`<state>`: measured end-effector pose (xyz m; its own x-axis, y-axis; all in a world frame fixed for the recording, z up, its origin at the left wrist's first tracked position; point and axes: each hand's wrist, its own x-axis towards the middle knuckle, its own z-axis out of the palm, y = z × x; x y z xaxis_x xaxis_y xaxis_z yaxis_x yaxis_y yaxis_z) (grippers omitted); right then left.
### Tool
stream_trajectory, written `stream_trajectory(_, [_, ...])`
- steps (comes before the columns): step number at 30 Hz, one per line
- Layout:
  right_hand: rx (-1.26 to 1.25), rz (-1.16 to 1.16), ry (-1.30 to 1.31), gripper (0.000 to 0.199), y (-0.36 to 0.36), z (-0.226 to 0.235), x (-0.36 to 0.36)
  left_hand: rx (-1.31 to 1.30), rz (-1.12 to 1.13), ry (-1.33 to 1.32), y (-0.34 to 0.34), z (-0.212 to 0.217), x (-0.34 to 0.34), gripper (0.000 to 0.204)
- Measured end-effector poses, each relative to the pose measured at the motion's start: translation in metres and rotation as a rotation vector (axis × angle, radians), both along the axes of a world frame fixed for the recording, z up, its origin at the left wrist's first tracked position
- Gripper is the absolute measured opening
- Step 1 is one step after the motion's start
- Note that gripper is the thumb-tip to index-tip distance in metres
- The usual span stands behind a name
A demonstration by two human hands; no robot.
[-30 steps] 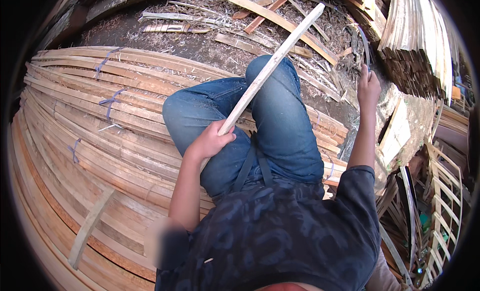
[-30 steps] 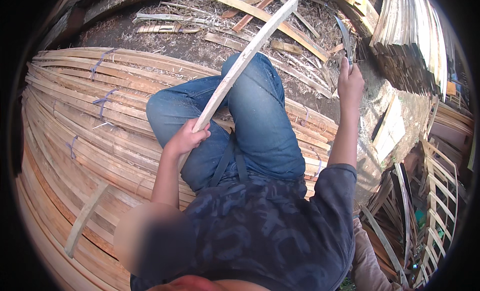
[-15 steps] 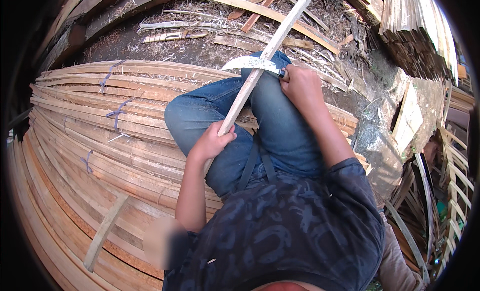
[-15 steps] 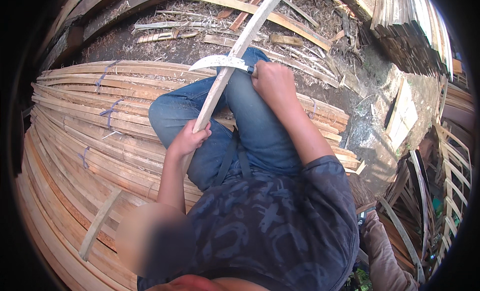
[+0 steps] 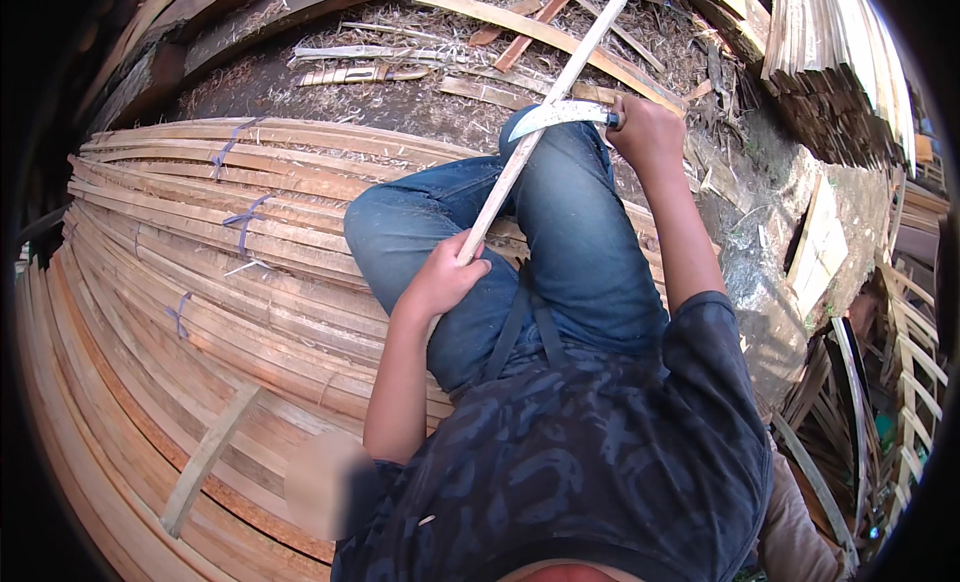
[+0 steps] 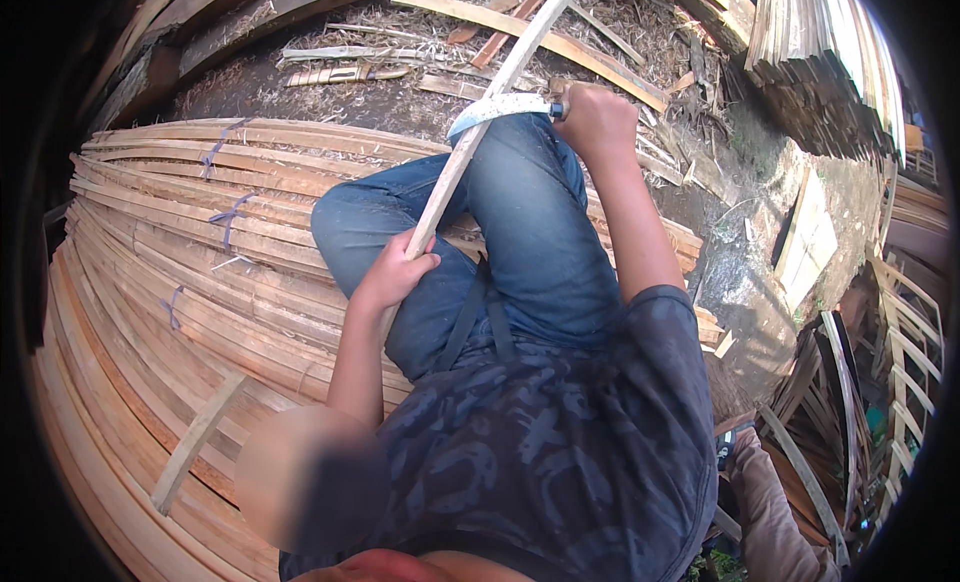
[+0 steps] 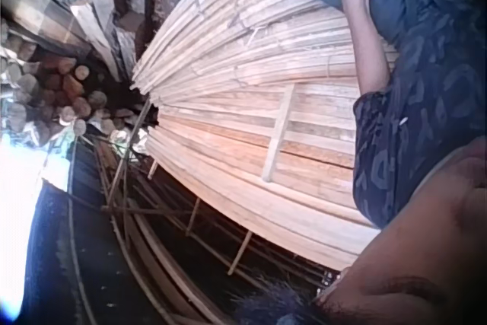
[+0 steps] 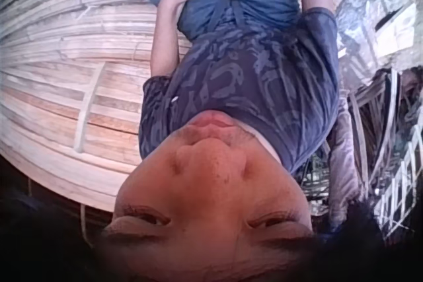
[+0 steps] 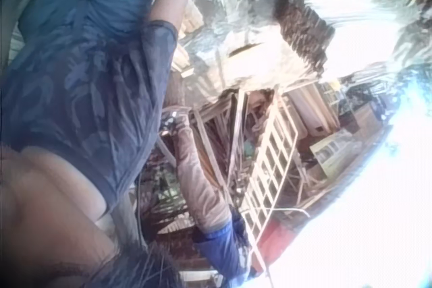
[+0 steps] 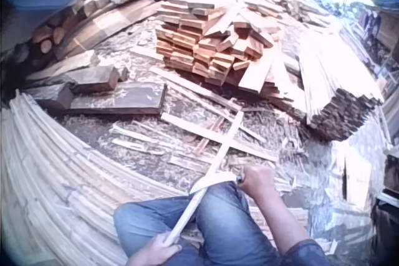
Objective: The person sits cross-legged on the ground and uses a curved knife to shave thin strips from a long wooden plank. They hold the plank with their left hand and repeatedly draw the knife along its length to remove the outer layer, creating wood shavings.
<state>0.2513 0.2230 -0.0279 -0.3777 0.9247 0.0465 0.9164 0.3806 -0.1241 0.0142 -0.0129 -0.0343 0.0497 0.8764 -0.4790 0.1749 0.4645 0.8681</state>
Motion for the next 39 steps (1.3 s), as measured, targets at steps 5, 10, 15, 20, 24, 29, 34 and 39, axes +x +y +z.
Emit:
stream_trajectory(5, [-0.050, 0.002, 0.048, 0.016, -0.028, -0.007, -0.007, -0.260, 0.019, -0.076, 0.002, 0.005, -0.006, 0.016])
stream_trajectory(10, [0.000, 0.132, 0.071, 0.027, -0.049, 0.004, -0.025, -0.213, -0.011, -0.079, 0.003, 0.004, -0.007, 0.017])
stream_trajectory(15, [0.048, 0.035, 0.129, 0.020, -0.013, -0.012, -0.023, -0.214, 0.017, -0.127, 0.007, 0.006, -0.004, 0.017])
stream_trajectory(20, [-0.114, -0.040, 0.164, 0.018, -0.040, -0.007, -0.038, -0.307, 0.014, -0.126, 0.006, 0.002, -0.011, 0.015])
stream_trajectory(24, [-0.142, -0.016, 0.219, 0.015, -0.041, -0.006, -0.034, -0.388, 0.018, -0.229, 0.010, 0.007, -0.010, 0.014])
stream_trajectory(29, [-0.091, 0.036, 0.328, 0.014, -0.044, -0.010, -0.034, -0.365, 0.010, -0.215, 0.012, 0.011, -0.008, 0.013])
stream_trajectory(34, [-0.177, -0.046, 0.287, 0.018, -0.039, -0.007, -0.035, -0.309, -0.013, -0.182, 0.011, 0.007, -0.008, 0.015])
stream_trajectory(39, [-0.202, -0.078, 0.367, 0.022, -0.033, -0.018, -0.032, -0.227, -0.026, -0.112, 0.007, 0.002, -0.005, 0.018])
